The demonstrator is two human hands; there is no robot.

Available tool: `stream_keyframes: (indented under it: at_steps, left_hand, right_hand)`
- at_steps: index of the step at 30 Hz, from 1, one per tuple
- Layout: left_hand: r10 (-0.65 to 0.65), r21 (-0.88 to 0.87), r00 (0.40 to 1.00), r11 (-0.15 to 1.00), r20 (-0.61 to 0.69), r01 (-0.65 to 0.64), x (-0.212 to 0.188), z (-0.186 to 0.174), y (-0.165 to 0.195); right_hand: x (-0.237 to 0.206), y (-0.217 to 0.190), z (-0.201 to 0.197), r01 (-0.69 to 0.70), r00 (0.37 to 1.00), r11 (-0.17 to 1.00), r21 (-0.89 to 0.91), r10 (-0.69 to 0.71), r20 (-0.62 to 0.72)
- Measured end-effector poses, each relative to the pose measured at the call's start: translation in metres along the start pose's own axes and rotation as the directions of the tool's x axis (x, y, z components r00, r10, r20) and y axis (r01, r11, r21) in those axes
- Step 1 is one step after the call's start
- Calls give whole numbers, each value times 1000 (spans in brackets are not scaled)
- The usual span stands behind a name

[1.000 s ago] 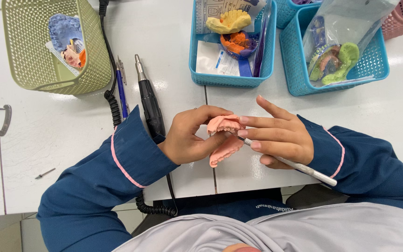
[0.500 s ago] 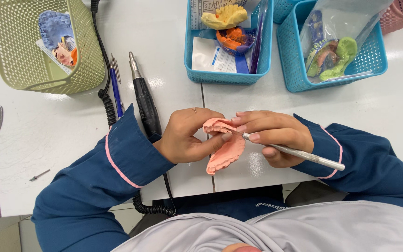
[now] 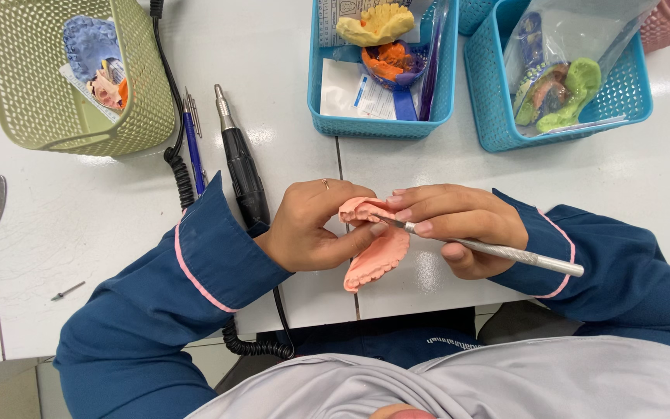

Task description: The person removes a pink denture from a yellow mold and uses a metal carving tool to trim and smooth the denture's edges and surfaces. The person rotates the denture to access different areas while working at a tiled workbench.

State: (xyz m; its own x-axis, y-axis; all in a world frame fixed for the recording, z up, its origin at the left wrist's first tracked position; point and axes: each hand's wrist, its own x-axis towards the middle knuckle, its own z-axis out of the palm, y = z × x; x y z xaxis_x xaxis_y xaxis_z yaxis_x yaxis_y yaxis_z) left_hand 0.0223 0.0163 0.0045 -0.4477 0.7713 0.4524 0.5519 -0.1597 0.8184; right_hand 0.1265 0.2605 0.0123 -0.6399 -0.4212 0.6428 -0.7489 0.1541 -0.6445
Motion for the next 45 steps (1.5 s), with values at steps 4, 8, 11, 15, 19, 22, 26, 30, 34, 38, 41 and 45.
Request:
stream_keyframes:
  at_steps: [4,8,11,15,19,22,26,30,34,38,41,45]
  left_hand:
    - [2,33,1000,999,-1,-2,1,0,1]
    - [53,77,998,996,-29,-51,1,-1,3]
    - [91,126,994,989,-53,-83,2,0,4]
    - [122,197,990,975,-74,-105,4,0,5]
    - [147,241,985,963,-92,-121,4,0,5]
    - [166,280,980,951,-108,-130,3,0,4]
    - [169,307,980,943,-103,-131,3,-1,5]
    - [163,321,981,939,-104,-122,4,0,5]
    - [160,343,981,932,-111,-114,3,-1,6]
    - [171,353,978,928,-123,-118,4,0,6]
    - [169,360,977,926,-131,-112,4,0,6]
    - [127,341,983,937,-136,-73,4,0,8]
  right_hand:
    - [-1,0,-1,11,1000,1000,7,-11,-4]
    - [0,1,-3,34,999,998,-50,-33,22]
    - [1,2,-6,64,997,995,-81,-60,51]
    - [3,-1,-9,75,994,989,-131,-63,94]
    - [5,-2,-9,94,990,978,-184,-71,125]
    - [5,-3,-8,108,987,971,-212,-79,139]
    - [5,-5,-7,88,987,971,-224,-55,150]
    - [4,-5,-4,72,990,968,-242,-40,137]
    - [4,-5,-5,82,987,959,-270,-41,155]
    - [4,-4,-5,101,985,949,-298,-54,163]
    - [4,-4,-4,105,986,946,-307,-58,159]
    - [3,-5,-2,77,992,954,-291,-44,119]
